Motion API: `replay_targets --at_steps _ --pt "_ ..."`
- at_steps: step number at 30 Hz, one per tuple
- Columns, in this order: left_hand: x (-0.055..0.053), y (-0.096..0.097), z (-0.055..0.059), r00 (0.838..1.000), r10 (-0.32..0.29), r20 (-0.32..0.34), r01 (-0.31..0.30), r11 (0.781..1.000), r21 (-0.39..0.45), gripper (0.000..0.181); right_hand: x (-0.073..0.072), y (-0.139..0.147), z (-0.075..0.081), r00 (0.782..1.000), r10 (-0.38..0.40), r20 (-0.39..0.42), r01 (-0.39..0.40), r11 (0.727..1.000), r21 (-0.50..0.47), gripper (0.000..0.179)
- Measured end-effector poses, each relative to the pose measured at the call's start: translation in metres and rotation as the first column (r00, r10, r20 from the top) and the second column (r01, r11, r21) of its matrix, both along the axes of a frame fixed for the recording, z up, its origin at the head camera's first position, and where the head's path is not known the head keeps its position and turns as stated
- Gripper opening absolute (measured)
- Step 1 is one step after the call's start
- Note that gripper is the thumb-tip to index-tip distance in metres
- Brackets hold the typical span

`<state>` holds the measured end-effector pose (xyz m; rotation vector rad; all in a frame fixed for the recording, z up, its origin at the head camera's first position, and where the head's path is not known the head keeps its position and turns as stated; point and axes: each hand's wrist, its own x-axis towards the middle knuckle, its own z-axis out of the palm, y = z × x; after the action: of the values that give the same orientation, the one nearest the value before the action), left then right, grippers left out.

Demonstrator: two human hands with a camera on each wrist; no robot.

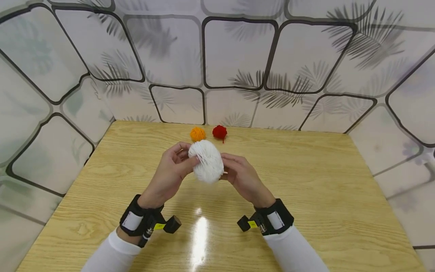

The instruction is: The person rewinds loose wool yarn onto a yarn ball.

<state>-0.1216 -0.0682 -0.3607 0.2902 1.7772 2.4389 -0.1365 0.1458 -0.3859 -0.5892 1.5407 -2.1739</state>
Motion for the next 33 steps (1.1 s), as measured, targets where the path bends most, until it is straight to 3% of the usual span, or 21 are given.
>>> replay_targets --at_steps 3,6,8,11,13,17,21,23,25,28,30,33 --pt "-0.001 0.005 -0.007 0.996 0.087 -0.019 -0.088 0.993 -0.082 0.024 0.001 0.001 -0.001 0.998 0.024 0.055 -0.024 1.0 -0.008 0.036" --pt "-0.003 0.009 -0.016 0.99 0.138 -0.037 -0.143 0.965 -0.219 0.026 0.0 0.004 -0.004 0.995 0.011 0.1 -0.017 0.998 0.068 0.037" --pt "-0.004 0.011 -0.022 0.991 0.133 -0.034 -0.137 0.943 -0.302 0.029 -0.003 0.007 -0.008 0.99 -0.023 0.136 0.003 0.989 0.145 0.044" --pt "-0.007 0.013 -0.028 0.997 0.082 -0.004 -0.076 0.9 -0.43 0.035 -0.01 0.015 -0.015 0.982 -0.079 0.172 0.032 0.965 0.261 0.052" --pt "-0.012 0.014 -0.032 0.999 0.038 0.01 -0.027 0.851 -0.525 0.041 -0.017 0.023 -0.02 0.974 -0.116 0.193 0.046 0.942 0.332 0.051" --pt "-0.028 0.022 -0.047 0.997 -0.075 -0.029 0.034 0.722 -0.691 0.059 -0.035 0.04 -0.034 0.965 -0.149 0.217 0.04 0.897 0.439 0.047" --pt "-0.047 0.036 -0.063 0.98 -0.181 -0.086 0.044 0.613 -0.789 0.078 -0.05 0.049 -0.048 0.965 -0.117 0.233 -0.017 0.863 0.505 0.044" --pt "-0.055 0.043 -0.07 0.973 -0.208 -0.101 0.034 0.558 -0.829 0.076 -0.054 0.05 -0.055 0.969 -0.103 0.224 -0.036 0.84 0.542 0.042" --pt "-0.061 0.05 -0.074 0.97 -0.221 -0.106 0.022 0.512 -0.859 0.067 -0.056 0.049 -0.06 0.978 -0.109 0.179 -0.02 0.801 0.598 0.042" --pt "-0.067 0.058 -0.08 0.969 -0.229 -0.09 0.032 0.478 -0.878 0.053 -0.054 0.045 -0.063 0.99 -0.133 0.054 0.058 0.716 0.696 0.05" --pt "-0.069 0.061 -0.082 0.971 -0.227 -0.069 0.048 0.474 -0.879 0.051 -0.051 0.043 -0.064 0.987 -0.143 -0.071 0.146 0.63 0.763 0.06" --pt "-0.072 0.064 -0.084 0.974 -0.22 -0.048 0.059 0.456 -0.888 0.057 -0.045 0.041 -0.063 0.963 -0.105 -0.248 0.267 0.506 0.82 0.075"
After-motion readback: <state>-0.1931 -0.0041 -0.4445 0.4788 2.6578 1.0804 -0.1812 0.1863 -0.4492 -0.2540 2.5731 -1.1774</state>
